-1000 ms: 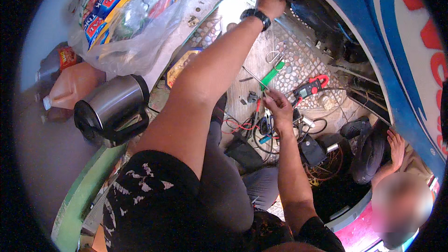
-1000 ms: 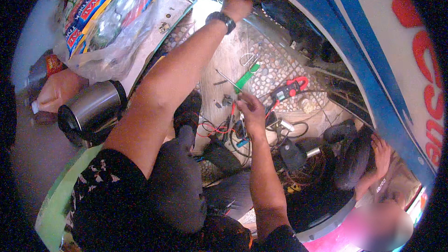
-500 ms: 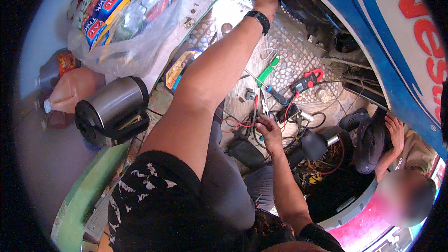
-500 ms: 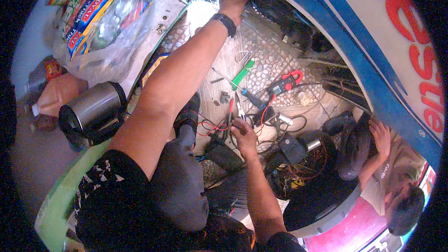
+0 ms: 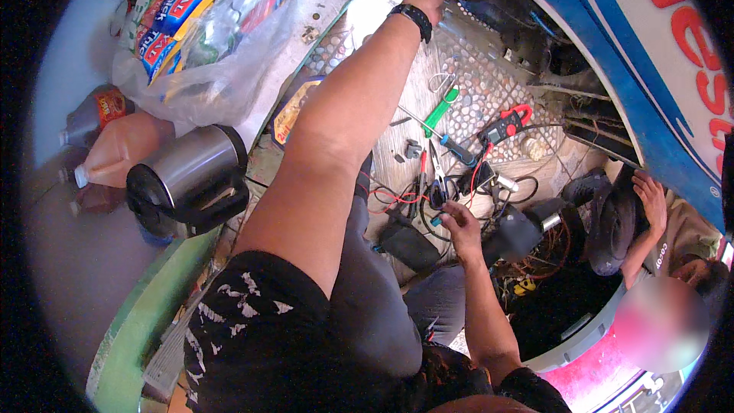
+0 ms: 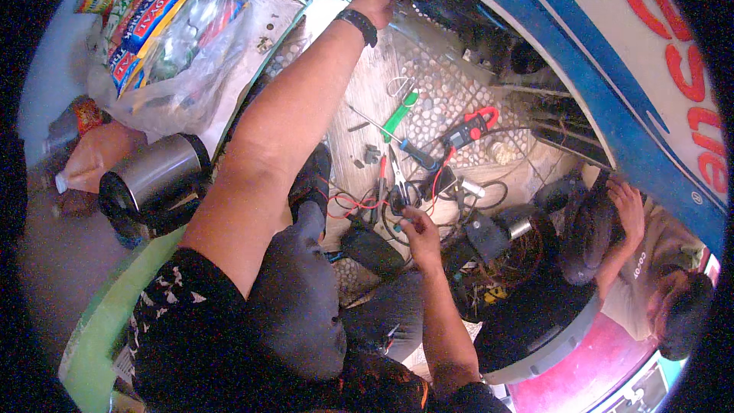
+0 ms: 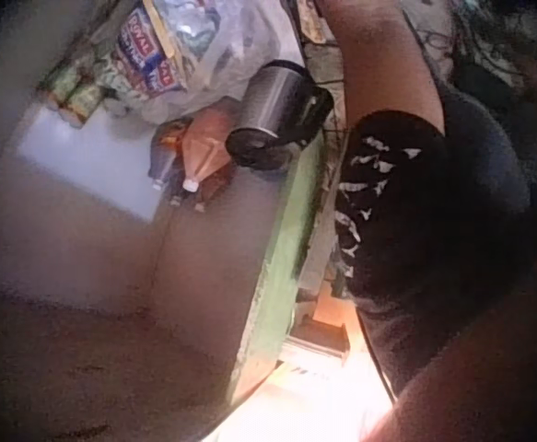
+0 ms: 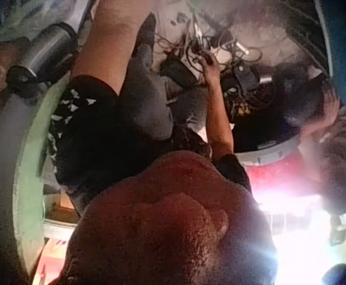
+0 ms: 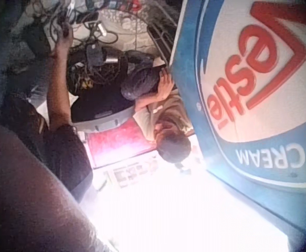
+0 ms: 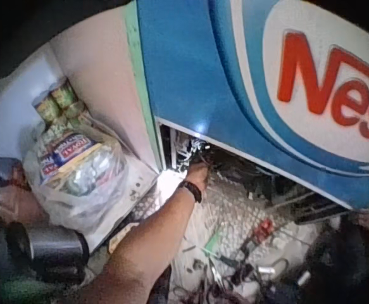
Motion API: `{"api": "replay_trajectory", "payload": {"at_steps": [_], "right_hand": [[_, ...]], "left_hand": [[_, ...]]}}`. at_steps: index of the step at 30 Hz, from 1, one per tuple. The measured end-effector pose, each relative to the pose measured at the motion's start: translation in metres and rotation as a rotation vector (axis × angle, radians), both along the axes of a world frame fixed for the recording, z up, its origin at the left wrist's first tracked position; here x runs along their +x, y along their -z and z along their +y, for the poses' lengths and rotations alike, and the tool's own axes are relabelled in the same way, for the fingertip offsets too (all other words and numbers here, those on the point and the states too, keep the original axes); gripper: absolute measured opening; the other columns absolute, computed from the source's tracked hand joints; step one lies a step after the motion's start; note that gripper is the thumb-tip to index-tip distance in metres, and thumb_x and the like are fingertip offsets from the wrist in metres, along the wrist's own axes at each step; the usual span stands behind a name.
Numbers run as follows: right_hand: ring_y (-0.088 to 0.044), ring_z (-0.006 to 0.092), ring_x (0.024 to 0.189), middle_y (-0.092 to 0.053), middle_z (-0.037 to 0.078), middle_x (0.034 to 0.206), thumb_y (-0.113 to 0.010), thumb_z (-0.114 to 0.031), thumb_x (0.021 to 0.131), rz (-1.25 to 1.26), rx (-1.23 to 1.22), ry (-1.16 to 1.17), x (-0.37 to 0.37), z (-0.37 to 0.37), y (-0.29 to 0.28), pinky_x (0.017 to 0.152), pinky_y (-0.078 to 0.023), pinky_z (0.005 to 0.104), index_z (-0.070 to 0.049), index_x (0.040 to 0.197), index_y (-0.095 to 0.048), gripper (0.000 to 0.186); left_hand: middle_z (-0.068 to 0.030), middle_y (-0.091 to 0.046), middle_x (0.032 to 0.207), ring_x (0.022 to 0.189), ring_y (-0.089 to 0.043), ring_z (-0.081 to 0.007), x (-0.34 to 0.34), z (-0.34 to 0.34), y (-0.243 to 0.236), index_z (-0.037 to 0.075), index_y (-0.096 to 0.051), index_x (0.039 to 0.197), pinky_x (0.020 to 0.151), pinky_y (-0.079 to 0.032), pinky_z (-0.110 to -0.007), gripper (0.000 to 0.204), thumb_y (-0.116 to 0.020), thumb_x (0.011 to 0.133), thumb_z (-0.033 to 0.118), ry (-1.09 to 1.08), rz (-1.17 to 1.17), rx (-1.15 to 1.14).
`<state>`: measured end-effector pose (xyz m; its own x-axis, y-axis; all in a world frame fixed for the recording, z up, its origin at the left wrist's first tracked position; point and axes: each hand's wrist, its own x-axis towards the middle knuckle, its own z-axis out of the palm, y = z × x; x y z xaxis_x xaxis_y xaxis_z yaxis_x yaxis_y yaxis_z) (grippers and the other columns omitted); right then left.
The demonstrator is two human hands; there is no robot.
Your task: The person is repairing a cooling unit by manipulating electrical wires, a capacitor, and internal motor components with their hands and pliers while using a multimeter to check the circuit.
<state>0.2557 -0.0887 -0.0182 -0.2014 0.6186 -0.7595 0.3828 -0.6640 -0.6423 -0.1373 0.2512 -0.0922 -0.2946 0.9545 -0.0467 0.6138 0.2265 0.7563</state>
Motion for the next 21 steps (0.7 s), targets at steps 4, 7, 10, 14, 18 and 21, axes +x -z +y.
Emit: {"api": "replay_trajectory", "payload": {"at_steps": [4, 7, 10, 14, 18, 21], "right_hand": [[-0.063, 0.0153, 0.101, -0.068, 0.007, 0.116, -0.07, -0.009, 0.09, -0.115, 0.049, 0.113, 0.03, -0.017, -0.023, 0.09, -0.05, 0.0294, -0.002, 0.127, -0.06, 0.039], [-0.063, 0.0152, 0.1, -0.067, 0.007, 0.116, -0.068, -0.007, 0.091, -0.019, 0.125, -0.173, 0.029, -0.002, -0.024, 0.089, -0.049, 0.0296, -0.003, 0.126, -0.061, 0.036], [-0.063, 0.0175, 0.097, -0.068, 0.01, 0.109, -0.065, -0.012, 0.092, -0.308, 0.302, -0.264, 0.059, -0.012, -0.06, 0.085, -0.05, 0.0302, -0.001, 0.125, -0.062, 0.034], [-0.067, 0.0238, 0.099, -0.069, 0.016, 0.106, -0.066, -0.015, 0.091, -0.349, 0.379, -0.195, 0.066, -0.014, -0.082, 0.087, -0.052, 0.034, 0.002, 0.122, -0.061, 0.036], [-0.068, 0.0271, 0.099, -0.069, 0.016, 0.108, -0.067, -0.016, 0.091, -0.387, 0.42, -0.318, 0.079, -0.022, -0.064, 0.087, -0.053, 0.0346, 0.001, 0.122, -0.061, 0.035], [-0.069, 0.0277, 0.097, -0.068, 0.017, 0.11, -0.067, -0.017, 0.09, -0.39, 0.313, -0.333, 0.063, -0.03, -0.059, 0.085, -0.053, 0.0358, -0.003, 0.12, -0.063, 0.034]], "left_hand": [[-0.0181, -0.063, 0.123, 0.111, -0.062, -0.0276, 0.068, 0.017, -0.046, 0.011, -0.068, 0.113, 0.088, -0.052, -0.039, 0.025, -0.057, 0.09, 0.013, -0.385, -1.465, 0.063], [-0.0105, -0.068, 0.112, 0.101, -0.064, -0.0256, -0.048, -0.023, 0.05, 0.012, -0.066, 0.117, 0.084, -0.051, -0.038, 0.027, -0.057, 0.092, 0.013, -0.22, -0.816, 0.584], [-0.0091, -0.069, 0.114, 0.099, -0.064, -0.0232, 0.053, -0.027, 0.0, 0.006, -0.062, 0.123, 0.084, -0.053, -0.036, 0.043, -0.053, 0.083, -0.006, -0.361, -0.981, 0.342], [-0.0096, -0.07, 0.102, 0.087, -0.066, -0.0171, 0.069, -0.114, -0.041, -0.001, -0.062, 0.119, 0.077, -0.053, -0.029, 0.029, -0.053, 0.092, -0.002, -0.331, -1.129, 0.326], [-0.0102, -0.072, 0.095, 0.082, -0.067, -0.0166, 0.089, -0.184, -0.015, 0.003, -0.066, 0.114, 0.076, -0.054, -0.031, 0.023, -0.057, 0.094, 0.008, -0.109, -0.564, 0.09], [-0.0123, -0.072, 0.098, 0.086, -0.069, -0.0213, 0.103, -0.229, -0.016, 0.002, -0.064, 0.116, 0.077, -0.053, -0.032, 0.024, -0.054, 0.097, 0.011, 0.126, -0.367, -0.026]]}}
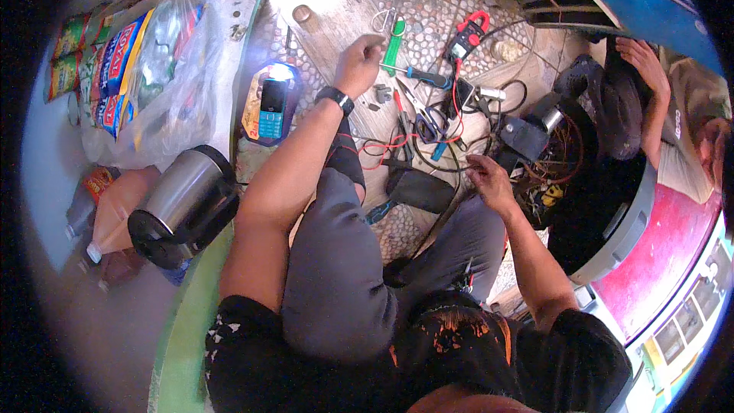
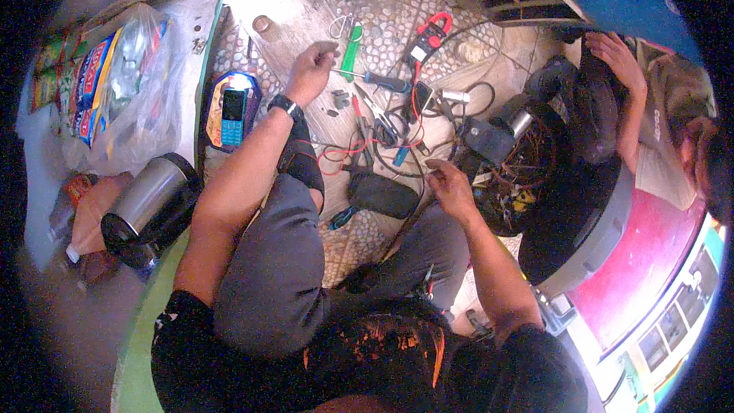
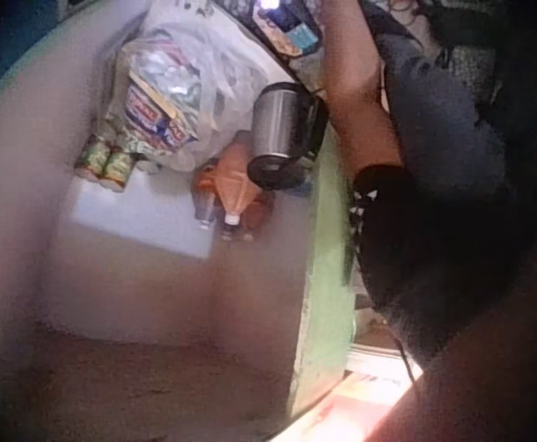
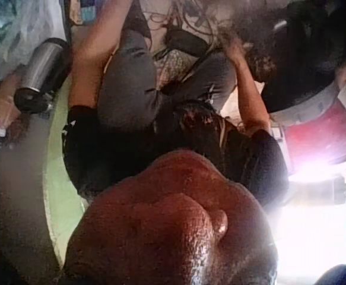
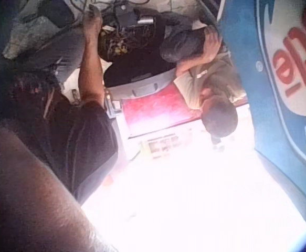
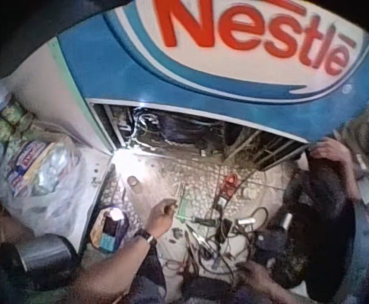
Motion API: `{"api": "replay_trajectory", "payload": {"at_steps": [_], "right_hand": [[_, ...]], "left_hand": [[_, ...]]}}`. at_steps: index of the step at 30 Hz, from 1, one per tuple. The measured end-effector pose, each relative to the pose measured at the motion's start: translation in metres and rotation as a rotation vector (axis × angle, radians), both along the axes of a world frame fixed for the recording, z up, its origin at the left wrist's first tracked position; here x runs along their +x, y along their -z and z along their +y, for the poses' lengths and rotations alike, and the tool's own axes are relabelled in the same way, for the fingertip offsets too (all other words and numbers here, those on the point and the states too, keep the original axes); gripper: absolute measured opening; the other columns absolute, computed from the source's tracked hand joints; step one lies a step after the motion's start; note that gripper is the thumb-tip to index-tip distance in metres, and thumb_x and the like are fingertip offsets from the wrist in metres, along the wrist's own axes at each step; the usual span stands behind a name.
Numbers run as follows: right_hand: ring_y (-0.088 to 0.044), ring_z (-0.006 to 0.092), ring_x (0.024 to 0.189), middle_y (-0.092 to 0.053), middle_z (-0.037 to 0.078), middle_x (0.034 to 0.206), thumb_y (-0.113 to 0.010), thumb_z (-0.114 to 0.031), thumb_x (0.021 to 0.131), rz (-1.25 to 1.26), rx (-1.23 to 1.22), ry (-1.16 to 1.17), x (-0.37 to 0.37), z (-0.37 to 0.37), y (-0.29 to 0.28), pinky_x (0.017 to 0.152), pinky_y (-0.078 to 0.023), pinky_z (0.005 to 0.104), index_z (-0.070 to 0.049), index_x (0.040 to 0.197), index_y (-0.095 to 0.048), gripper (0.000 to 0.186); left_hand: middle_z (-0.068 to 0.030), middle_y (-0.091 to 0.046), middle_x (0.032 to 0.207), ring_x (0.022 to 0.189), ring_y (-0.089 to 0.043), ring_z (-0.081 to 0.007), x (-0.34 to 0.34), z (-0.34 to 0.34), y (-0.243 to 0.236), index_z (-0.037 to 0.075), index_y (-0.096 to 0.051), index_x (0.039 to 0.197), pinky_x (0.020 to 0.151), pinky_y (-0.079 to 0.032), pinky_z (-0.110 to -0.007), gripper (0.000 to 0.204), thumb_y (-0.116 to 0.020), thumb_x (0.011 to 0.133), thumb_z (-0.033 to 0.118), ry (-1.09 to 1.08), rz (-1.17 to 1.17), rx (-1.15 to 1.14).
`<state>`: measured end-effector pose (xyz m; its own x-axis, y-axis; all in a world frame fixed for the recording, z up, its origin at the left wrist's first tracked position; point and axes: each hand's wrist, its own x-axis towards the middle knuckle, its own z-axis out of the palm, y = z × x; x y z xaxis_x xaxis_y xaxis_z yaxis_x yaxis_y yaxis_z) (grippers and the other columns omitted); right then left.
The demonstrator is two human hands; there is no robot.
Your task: The person is repairing a cooling unit by manipulating electrical wires, a capacitor, and internal motor components with their hands and pliers while using a multimeter to check the circuit.
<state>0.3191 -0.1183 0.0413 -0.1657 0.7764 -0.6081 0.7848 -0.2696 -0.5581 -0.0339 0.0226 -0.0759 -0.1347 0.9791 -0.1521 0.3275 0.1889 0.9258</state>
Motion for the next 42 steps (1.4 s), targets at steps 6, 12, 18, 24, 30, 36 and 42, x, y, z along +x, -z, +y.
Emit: {"api": "replay_trajectory", "payload": {"at_steps": [6, 12, 18, 24, 30, 36, 42], "right_hand": [[-0.069, 0.0296, 0.097, -0.068, 0.016, 0.108, -0.068, -0.02, 0.088, 0.014, -0.105, -0.118, -0.044, 0.006, 0.002, 0.086, -0.053, 0.0384, -0.006, 0.12, -0.064, 0.036], [-0.069, 0.0288, 0.096, -0.069, 0.016, 0.111, -0.064, -0.025, 0.09, 0.123, -0.019, -0.14, -0.062, 0.035, 0.039, 0.086, -0.053, 0.037, -0.004, 0.118, -0.065, 0.035], [-0.069, 0.0251, 0.089, -0.071, 0.014, 0.103, -0.066, -0.026, 0.09, 0.185, -0.027, 0.055, -0.066, 0.009, 0.081, 0.083, -0.053, 0.0353, -0.005, 0.117, -0.066, 0.034], [-0.065, 0.0313, 0.097, -0.065, 0.021, 0.102, -0.062, -0.017, 0.089, -0.057, 0.353, 0.49, -0.025, 0.042, 0.092, 0.086, -0.05, 0.0423, 0.0, 0.117, -0.059, 0.032], [-0.059, 0.0402, 0.107, -0.06, 0.025, 0.115, -0.061, -0.011, 0.085, -0.48, 0.632, 0.083, 0.034, 0.116, 0.109, 0.095, -0.047, 0.0468, -0.002, 0.126, -0.054, 0.043], [-0.06, 0.0415, 0.106, -0.064, 0.025, 0.108, -0.071, -0.014, 0.08, -0.43, 0.305, 0.043, 0.06, 0.142, 0.118, 0.093, -0.048, 0.0477, -0.005, 0.12, -0.055, 0.044], [-0.061, 0.0422, 0.105, -0.062, 0.023, 0.111, -0.068, -0.007, 0.086, -0.212, 0.577, 0.155, 0.033, 0.127, 0.074, 0.089, -0.047, 0.0477, -0.004, 0.116, -0.051, 0.035]], "left_hand": [[-0.0175, -0.07, 0.099, 0.09, -0.068, -0.0324, 0.002, -0.046, 0.001, 0.004, -0.066, 0.111, 0.081, -0.053, -0.041, 0.023, -0.058, 0.092, 0.014, 0.117, 0.013, -0.096], [-0.0186, -0.068, 0.101, 0.097, -0.065, -0.0373, -0.008, -0.059, 0.002, 0.005, -0.065, 0.112, 0.085, -0.051, -0.044, 0.025, -0.061, 0.09, 0.015, 0.154, 0.151, -0.016], [-0.0202, -0.064, 0.102, 0.098, -0.062, -0.0392, -0.005, -0.066, 0.013, 0.002, -0.061, 0.111, 0.084, -0.05, -0.048, 0.027, -0.062, 0.087, 0.015, 0.443, 0.352, 0.041], [-0.0203, -0.065, 0.102, 0.099, -0.061, -0.0389, 0.012, -0.055, 0.002, 0.0, -0.062, 0.11, 0.089, -0.048, -0.046, 0.028, -0.065, 0.087, 0.016, 0.464, 0.338, 0.095], [-0.0201, -0.065, 0.103, 0.097, -0.063, -0.0376, 0.02, -0.06, -0.007, 0.0, -0.062, 0.112, 0.085, -0.05, -0.044, 0.028, -0.063, 0.09, 0.016, 0.458, 0.243, 0.078], [-0.0194, -0.066, 0.101, 0.093, -0.065, -0.0356, 0.017, -0.065, -0.025, 0.002, -0.062, 0.112, 0.08, -0.052, -0.042, 0.027, -0.064, 0.091, 0.018, 0.439, 0.234, 0.096], [-0.0201, -0.065, 0.105, 0.097, -0.063, -0.0373, 0.005, -0.065, -0.099, 0.002, -0.063, 0.111, 0.085, -0.05, -0.044, 0.025, -0.061, 0.092, 0.019, 0.539, 0.268, 0.074]]}}
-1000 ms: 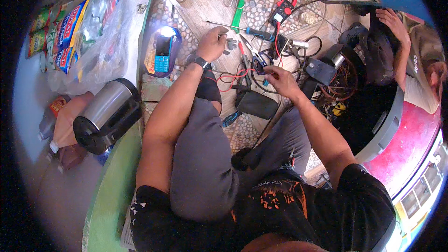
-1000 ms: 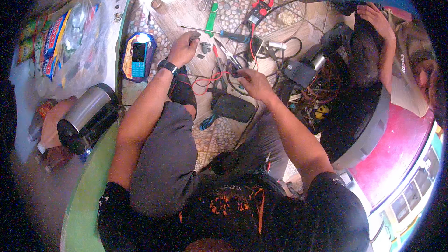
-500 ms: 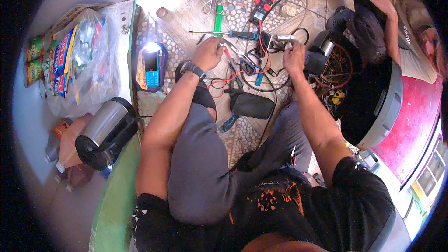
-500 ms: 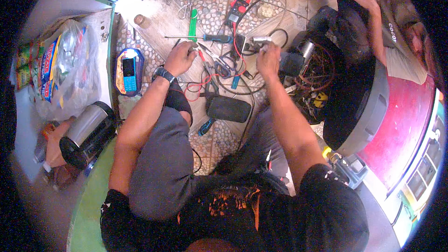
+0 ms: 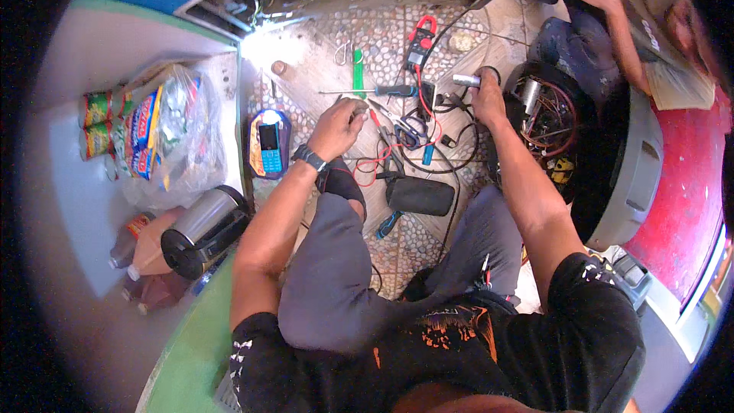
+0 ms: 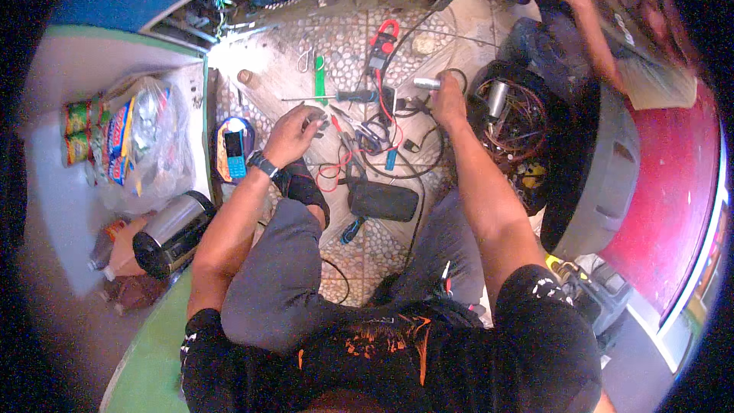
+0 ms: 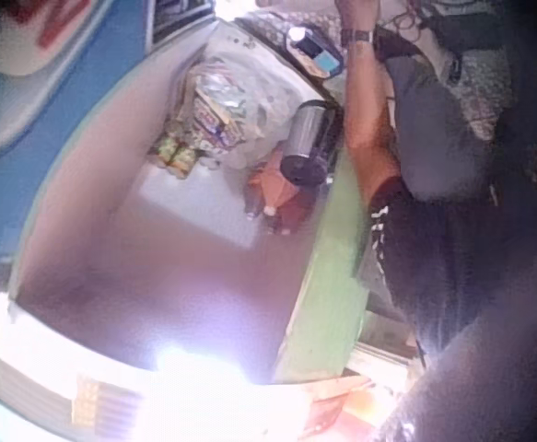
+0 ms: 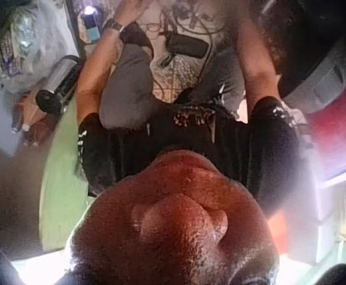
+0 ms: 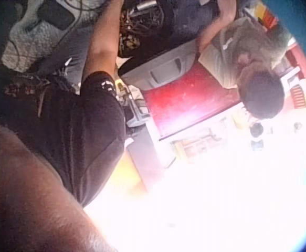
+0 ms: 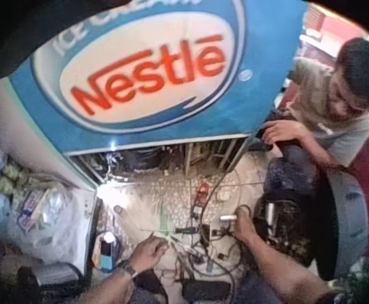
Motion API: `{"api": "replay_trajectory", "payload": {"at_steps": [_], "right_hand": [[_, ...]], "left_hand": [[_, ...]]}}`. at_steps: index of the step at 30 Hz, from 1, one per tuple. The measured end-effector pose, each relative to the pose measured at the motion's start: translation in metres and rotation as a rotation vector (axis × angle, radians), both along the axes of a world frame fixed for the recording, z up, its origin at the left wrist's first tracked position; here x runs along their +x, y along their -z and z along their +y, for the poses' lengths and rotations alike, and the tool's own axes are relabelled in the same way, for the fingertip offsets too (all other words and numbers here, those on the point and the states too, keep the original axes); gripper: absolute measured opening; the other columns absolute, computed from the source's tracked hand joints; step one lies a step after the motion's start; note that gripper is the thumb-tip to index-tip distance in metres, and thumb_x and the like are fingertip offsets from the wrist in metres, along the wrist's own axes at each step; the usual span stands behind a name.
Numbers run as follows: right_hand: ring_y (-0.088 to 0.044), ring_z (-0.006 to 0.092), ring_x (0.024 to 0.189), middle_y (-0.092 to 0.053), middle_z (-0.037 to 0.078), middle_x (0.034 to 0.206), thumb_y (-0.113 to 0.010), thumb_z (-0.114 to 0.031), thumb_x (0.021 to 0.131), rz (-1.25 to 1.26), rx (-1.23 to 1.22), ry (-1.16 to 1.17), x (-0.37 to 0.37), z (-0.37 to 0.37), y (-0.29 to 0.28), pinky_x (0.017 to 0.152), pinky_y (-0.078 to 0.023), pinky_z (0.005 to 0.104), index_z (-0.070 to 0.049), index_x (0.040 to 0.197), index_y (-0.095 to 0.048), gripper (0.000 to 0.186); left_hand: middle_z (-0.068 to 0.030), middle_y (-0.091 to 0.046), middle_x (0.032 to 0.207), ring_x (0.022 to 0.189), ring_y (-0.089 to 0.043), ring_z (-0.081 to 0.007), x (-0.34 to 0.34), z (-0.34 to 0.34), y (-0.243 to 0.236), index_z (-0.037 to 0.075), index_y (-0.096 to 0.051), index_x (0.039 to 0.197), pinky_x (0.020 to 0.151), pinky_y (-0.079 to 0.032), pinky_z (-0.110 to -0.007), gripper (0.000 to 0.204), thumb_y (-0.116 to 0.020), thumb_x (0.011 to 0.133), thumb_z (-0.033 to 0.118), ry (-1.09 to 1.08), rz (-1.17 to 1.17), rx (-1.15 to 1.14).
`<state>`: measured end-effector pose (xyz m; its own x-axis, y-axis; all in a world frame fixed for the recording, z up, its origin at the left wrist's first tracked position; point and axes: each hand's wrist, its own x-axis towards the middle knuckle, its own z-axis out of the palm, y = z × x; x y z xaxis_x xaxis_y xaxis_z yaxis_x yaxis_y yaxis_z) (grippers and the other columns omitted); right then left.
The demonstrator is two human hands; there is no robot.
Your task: The person is repairing a cooling unit by manipulating electrical wires, a capacitor, and internal motor components with their hands and pliers while using a multimeter to check the circuit.
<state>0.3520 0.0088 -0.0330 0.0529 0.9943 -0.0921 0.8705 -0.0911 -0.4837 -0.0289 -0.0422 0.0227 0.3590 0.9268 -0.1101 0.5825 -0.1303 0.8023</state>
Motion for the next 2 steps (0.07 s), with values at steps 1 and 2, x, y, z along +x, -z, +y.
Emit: {"api": "replay_trajectory", "payload": {"at_steps": [1, 2], "right_hand": [[-0.06, 0.0425, 0.105, -0.062, 0.023, 0.113, -0.068, -0.007, 0.086, 0.022, 0.092, -0.016, 0.009, -0.003, -0.01, 0.089, -0.047, 0.048, -0.005, 0.117, -0.051, 0.035], [-0.06, 0.0425, 0.105, -0.062, 0.023, 0.113, -0.068, -0.007, 0.086, 0.025, 0.108, 0.011, 0.019, -0.004, -0.02, 0.089, -0.047, 0.048, -0.005, 0.117, -0.051, 0.035]], "left_hand": [[-0.0201, -0.064, 0.105, 0.099, -0.063, -0.0367, 0.005, 0.007, -0.018, 0.003, -0.063, 0.112, 0.086, -0.05, -0.044, 0.026, -0.061, 0.092, 0.02, 0.062, 0.025, 0.052], [-0.0201, -0.064, 0.106, 0.1, -0.063, -0.036, 0.011, 0.015, -0.039, 0.004, -0.063, 0.113, 0.087, -0.05, -0.043, 0.026, -0.061, 0.092, 0.021, 0.122, 0.05, 0.105]]}}
